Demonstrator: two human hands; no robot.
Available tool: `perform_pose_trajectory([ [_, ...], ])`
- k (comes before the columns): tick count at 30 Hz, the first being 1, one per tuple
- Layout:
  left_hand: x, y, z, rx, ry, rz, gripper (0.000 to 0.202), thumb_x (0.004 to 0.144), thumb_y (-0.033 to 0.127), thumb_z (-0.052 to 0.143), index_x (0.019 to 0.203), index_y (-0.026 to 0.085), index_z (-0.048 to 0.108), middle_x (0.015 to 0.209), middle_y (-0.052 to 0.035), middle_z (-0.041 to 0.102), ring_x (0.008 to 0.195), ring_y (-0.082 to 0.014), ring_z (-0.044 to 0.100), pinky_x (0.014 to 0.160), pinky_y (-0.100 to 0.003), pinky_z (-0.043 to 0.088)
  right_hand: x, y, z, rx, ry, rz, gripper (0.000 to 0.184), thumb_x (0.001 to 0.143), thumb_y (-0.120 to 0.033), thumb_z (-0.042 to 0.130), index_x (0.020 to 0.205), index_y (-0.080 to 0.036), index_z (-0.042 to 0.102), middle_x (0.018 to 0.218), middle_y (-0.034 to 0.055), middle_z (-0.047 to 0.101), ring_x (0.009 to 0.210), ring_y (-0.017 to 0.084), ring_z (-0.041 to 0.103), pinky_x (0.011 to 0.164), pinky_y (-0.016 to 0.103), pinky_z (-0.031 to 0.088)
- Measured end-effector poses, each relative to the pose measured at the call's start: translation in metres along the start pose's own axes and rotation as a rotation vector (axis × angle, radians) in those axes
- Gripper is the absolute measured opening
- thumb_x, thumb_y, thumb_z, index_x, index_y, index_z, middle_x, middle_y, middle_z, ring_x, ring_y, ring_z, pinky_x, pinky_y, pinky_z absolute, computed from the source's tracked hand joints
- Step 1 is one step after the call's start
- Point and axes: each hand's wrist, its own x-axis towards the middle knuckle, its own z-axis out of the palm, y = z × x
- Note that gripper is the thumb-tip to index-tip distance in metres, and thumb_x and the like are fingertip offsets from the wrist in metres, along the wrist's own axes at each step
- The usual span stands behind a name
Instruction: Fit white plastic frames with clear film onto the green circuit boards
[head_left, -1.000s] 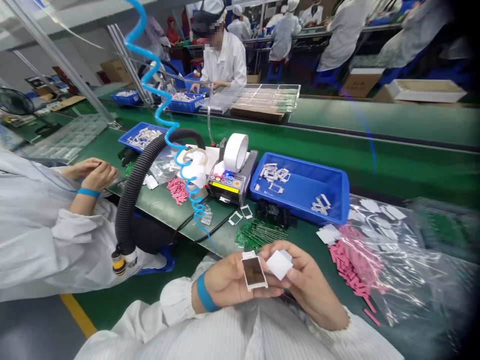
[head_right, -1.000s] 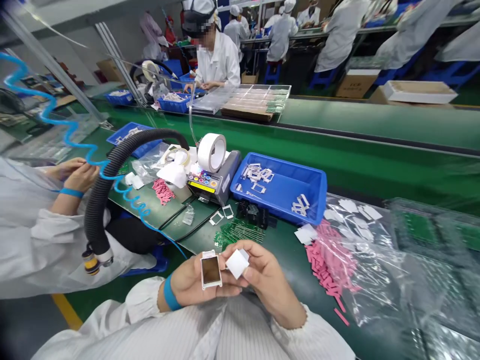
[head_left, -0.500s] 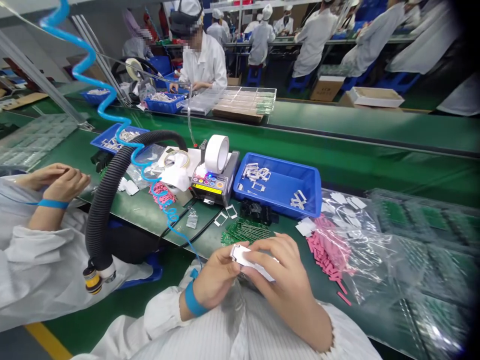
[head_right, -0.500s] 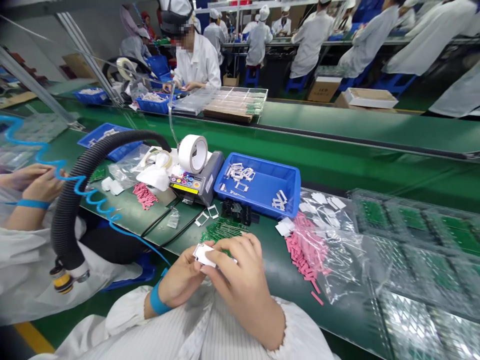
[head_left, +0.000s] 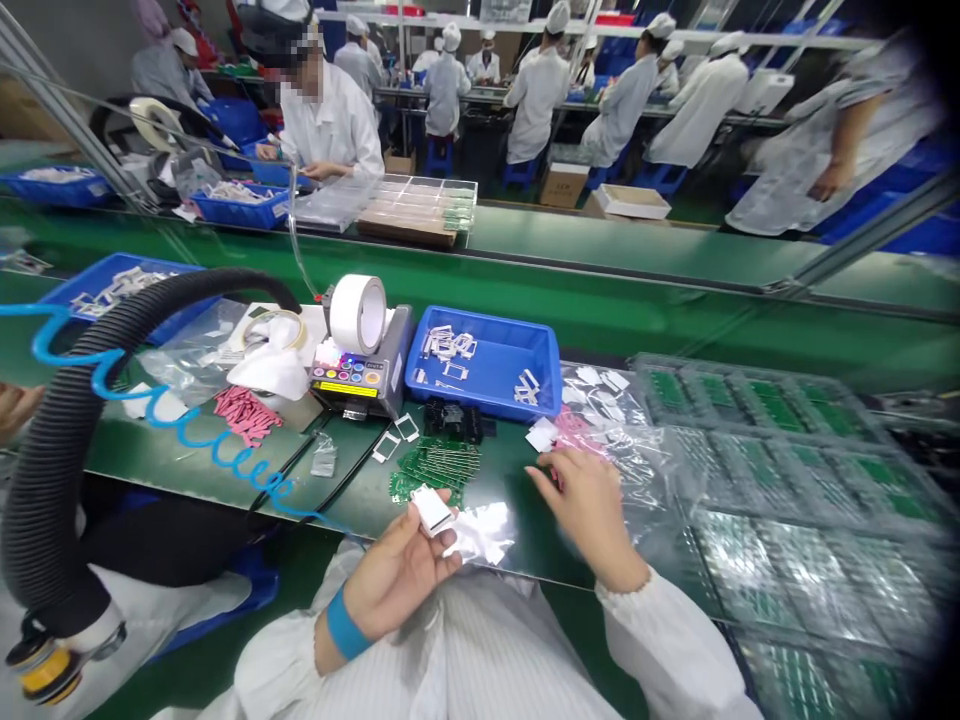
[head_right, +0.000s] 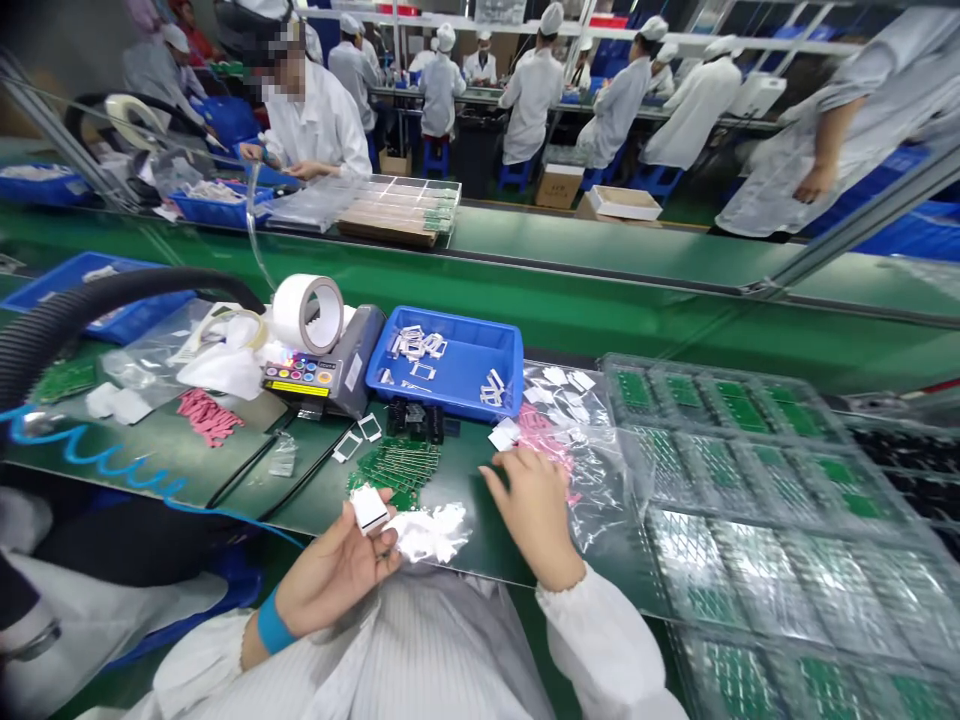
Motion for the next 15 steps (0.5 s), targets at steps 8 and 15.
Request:
perform_pose_trajectory([
  [8,0.001,0.0,0.006,0.096,-0.059,0.019,0.038,0.068,0.041,0.074,0.097,0.017,0.068,0.086,-0.0032,0.064,0.073,-0.0117,0.055,0.072,-0.03,0.044,-0.001,0.034,0.025,-0.113,0.029,0.065,0.023,0.086,-0.024,0.046,0.071,-0.016,0.062,0.075,0.0104,0.06,0.074,0.024,0.051,0.067,0.037,0.03],
  [15,-0.009,0.008,0.005,0.236,-0.069,0.168,0.042,0.068,0.043,0.073,0.099,0.015,0.069,0.079,-0.0038,0.062,0.07,-0.0119,0.053,0.07,-0.029,0.041,0.005,-0.022,-0.021,0.214,-0.024,-0.21,0.016,0.091,-0.024,0.042,0.083,-0.021,0.056,0.08,0.0028,0.063,0.076,0.017,0.056,0.071,0.032,0.04],
])
